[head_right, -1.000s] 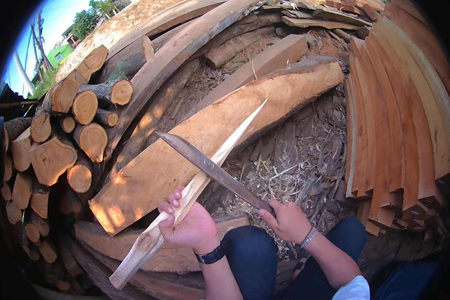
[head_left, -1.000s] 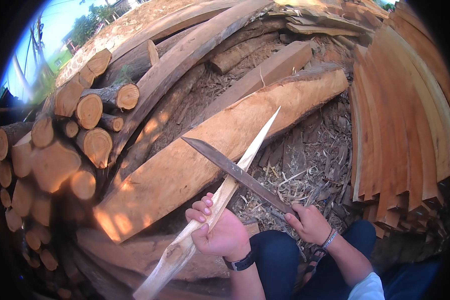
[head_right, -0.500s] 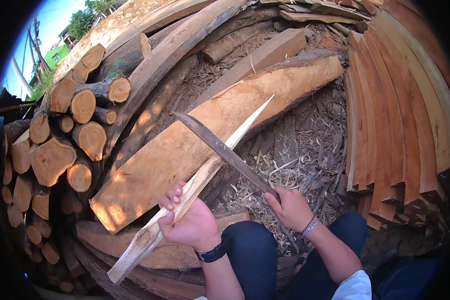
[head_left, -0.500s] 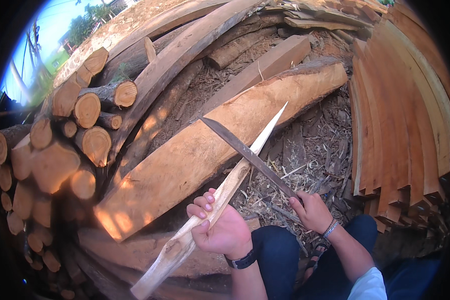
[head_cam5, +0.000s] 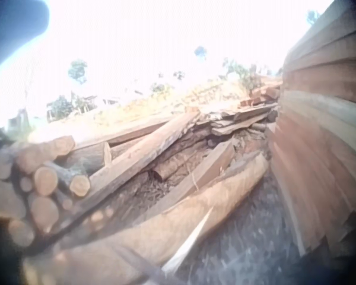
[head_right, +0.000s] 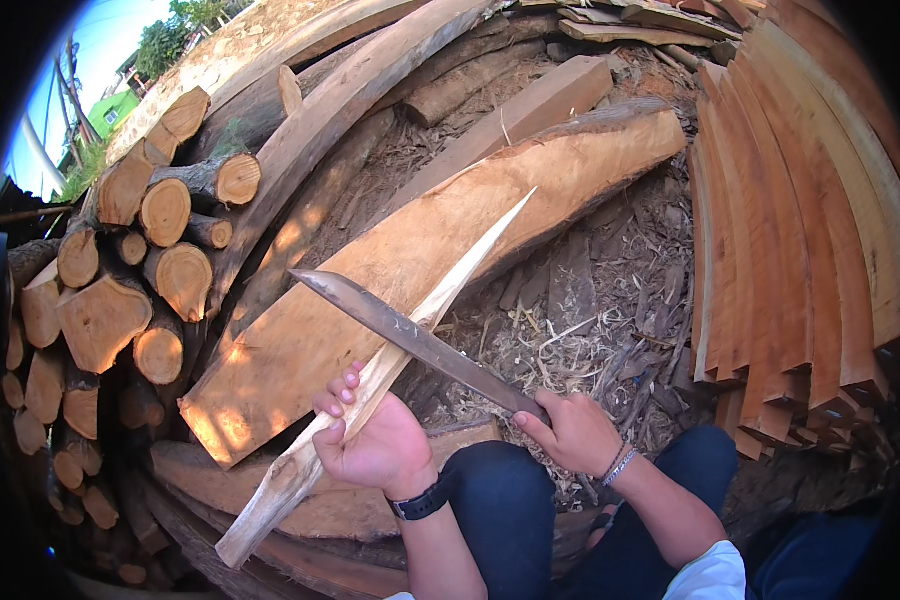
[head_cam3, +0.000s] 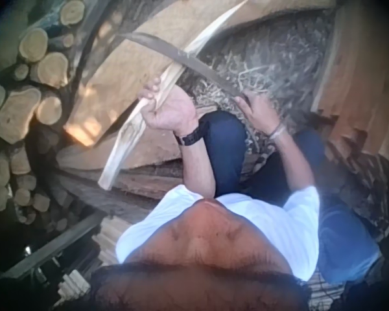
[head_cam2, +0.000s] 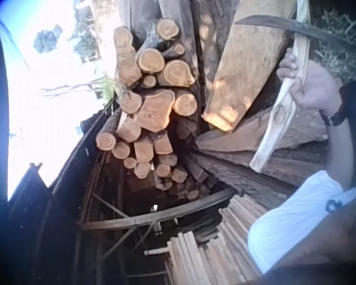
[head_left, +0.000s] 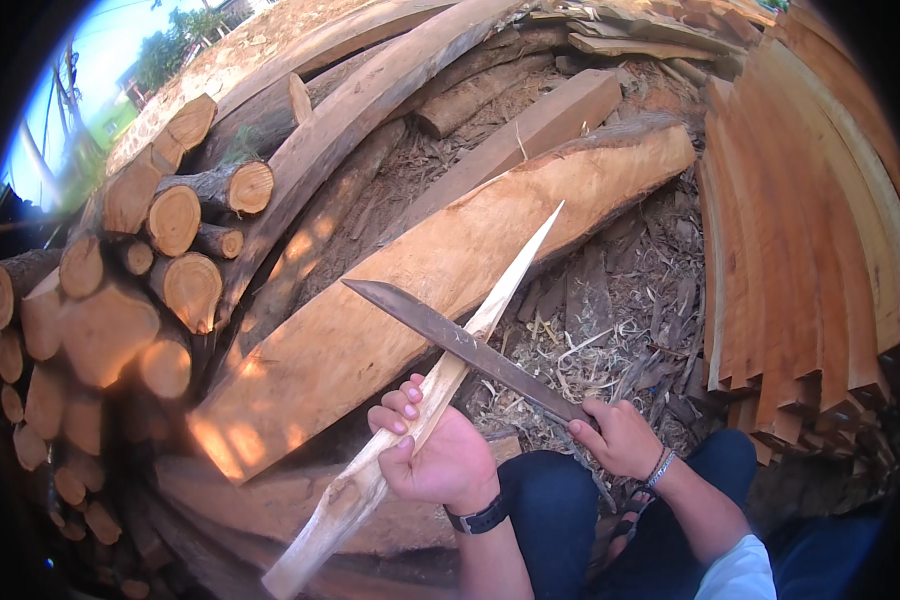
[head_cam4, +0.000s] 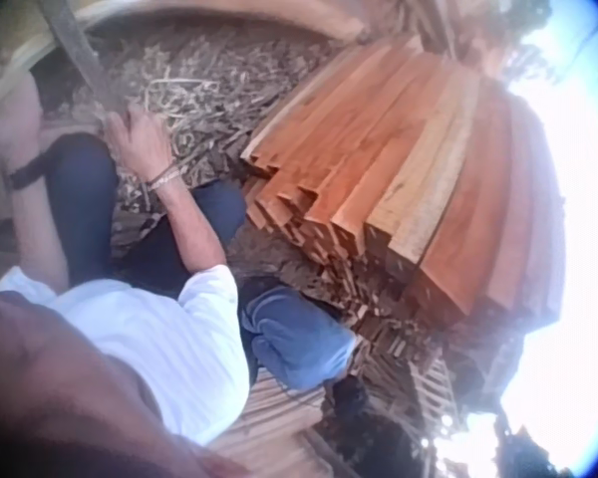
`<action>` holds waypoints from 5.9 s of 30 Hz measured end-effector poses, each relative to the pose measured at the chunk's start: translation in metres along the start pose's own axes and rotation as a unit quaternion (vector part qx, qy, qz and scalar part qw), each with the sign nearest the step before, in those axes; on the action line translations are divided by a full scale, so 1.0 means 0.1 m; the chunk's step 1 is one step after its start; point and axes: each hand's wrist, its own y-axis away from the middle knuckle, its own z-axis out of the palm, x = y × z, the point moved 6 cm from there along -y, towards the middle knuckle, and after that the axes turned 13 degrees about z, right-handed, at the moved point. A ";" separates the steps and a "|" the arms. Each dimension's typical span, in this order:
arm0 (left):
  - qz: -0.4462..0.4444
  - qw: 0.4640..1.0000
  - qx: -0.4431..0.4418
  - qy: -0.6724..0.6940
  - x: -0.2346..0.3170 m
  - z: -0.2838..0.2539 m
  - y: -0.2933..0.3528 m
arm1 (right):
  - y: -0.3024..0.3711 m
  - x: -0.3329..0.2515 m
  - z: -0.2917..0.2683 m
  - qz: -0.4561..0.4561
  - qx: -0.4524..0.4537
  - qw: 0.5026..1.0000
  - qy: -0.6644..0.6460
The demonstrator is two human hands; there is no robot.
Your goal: The person uses a machete to shave and smooth a thin piece of wood while sitting among piles of lumber.
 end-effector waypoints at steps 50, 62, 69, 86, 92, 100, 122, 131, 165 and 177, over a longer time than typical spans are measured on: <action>-0.012 0.999 -0.028 0.010 0.00 0.03 0.02 | 0.01 -0.06 0.07 -0.008 0.012 0.999 -0.031; -0.022 0.999 0.009 0.023 -0.01 -0.01 0.03 | -0.02 0.00 -0.01 0.002 0.003 1.000 -0.013; -0.011 1.000 -0.004 0.006 0.01 -0.04 0.00 | -0.01 -0.05 0.11 0.002 -0.007 1.000 -0.022; -0.015 0.999 -0.031 -0.017 -0.03 0.02 0.02 | -0.02 -0.01 0.13 0.011 0.000 0.999 -0.038; -0.017 0.999 -0.039 -0.008 -0.01 0.05 0.00 | -0.17 0.12 0.05 0.025 0.033 0.997 -0.060; -0.027 0.998 -0.052 -0.009 -0.03 0.08 0.01 | -0.12 0.09 -0.01 0.032 0.003 0.999 -0.033; -0.151 0.983 0.061 -0.084 -0.16 -0.27 -0.03 | -0.13 0.19 0.09 0.041 0.032 0.991 -0.127; -0.358 0.925 0.071 -0.103 -0.33 -0.11 0.24 | -0.20 0.32 -0.13 0.066 0.157 0.961 -0.216; -0.500 0.805 -0.280 0.155 -0.03 0.16 0.26 | -0.17 1.06 -1.35 0.046 0.293 0.768 -0.568; -0.769 0.602 -0.216 0.019 0.22 0.37 1.63 | -0.71 0.84 -1.70 0.034 0.124 0.802 -0.583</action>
